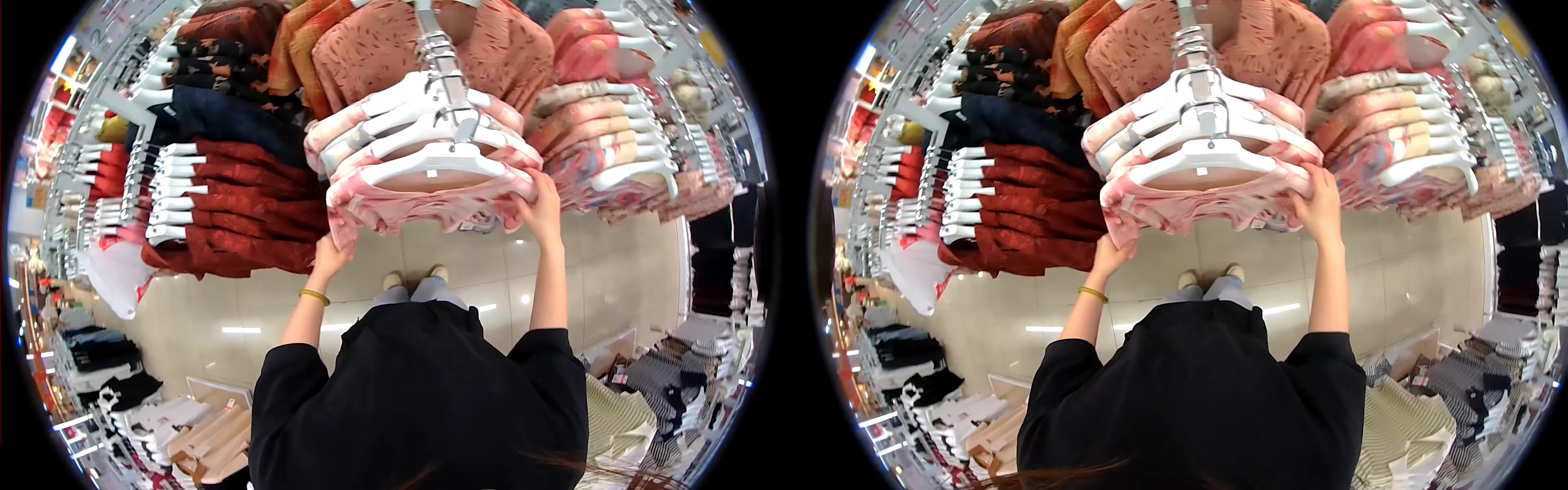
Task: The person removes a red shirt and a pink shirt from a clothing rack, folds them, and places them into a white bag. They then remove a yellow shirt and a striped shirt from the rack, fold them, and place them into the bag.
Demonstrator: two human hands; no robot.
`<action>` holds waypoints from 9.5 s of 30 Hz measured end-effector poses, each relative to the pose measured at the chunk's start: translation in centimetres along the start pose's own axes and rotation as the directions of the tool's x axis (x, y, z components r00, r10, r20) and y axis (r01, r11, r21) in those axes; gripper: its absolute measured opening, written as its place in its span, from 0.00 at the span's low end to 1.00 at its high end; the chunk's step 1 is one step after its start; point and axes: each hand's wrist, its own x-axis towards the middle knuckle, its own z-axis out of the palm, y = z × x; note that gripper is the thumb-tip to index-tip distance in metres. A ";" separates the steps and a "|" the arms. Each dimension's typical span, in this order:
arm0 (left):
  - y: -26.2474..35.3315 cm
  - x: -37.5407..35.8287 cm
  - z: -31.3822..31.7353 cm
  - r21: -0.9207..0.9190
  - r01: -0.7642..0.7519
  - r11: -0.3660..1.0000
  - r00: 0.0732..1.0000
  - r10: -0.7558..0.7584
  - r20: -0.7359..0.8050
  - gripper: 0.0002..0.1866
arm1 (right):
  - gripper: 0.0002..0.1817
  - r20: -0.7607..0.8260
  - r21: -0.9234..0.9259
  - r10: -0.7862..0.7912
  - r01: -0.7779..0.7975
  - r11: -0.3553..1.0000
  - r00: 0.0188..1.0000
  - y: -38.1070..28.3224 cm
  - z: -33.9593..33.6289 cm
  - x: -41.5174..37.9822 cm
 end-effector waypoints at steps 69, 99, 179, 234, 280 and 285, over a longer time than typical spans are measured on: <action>-32.9 -27.9 -62.2 0.063 0.367 0.928 0.409 -0.100 -0.907 0.26 | 0.29 0.352 0.887 -0.703 0.019 0.461 0.618 -92.4 62.5 -10.4; -41.2 -25.4 -80.5 0.236 -0.140 0.962 0.915 0.216 -0.340 0.27 | 0.19 0.239 0.021 -0.310 0.314 0.949 0.920 -95.0 75.0 -8.2; -48.1 -44.5 -64.1 -0.770 0.612 -0.181 0.773 -0.068 0.631 0.16 | 0.14 0.137 0.988 0.397 -0.152 0.006 0.907 -91.1 48.5 -42.7; -25.9 -43.0 -59.9 -0.781 -0.234 0.580 0.613 0.711 0.344 0.20 | 0.10 -0.206 0.877 0.730 -0.207 0.433 0.652 -94.8 42.2 -45.1; -2.2 -25.3 -32.2 -0.633 -0.420 0.650 0.168 0.741 0.650 0.03 | 0.14 -0.749 0.635 0.659 -0.360 0.683 -0.070 -73.8 21.6 -49.7; 2.1 -27.0 -27.4 -0.619 -0.525 0.584 0.195 0.790 0.581 0.05 | 0.12 -0.770 0.615 0.631 -0.374 0.694 -0.094 -69.6 16.7 -51.1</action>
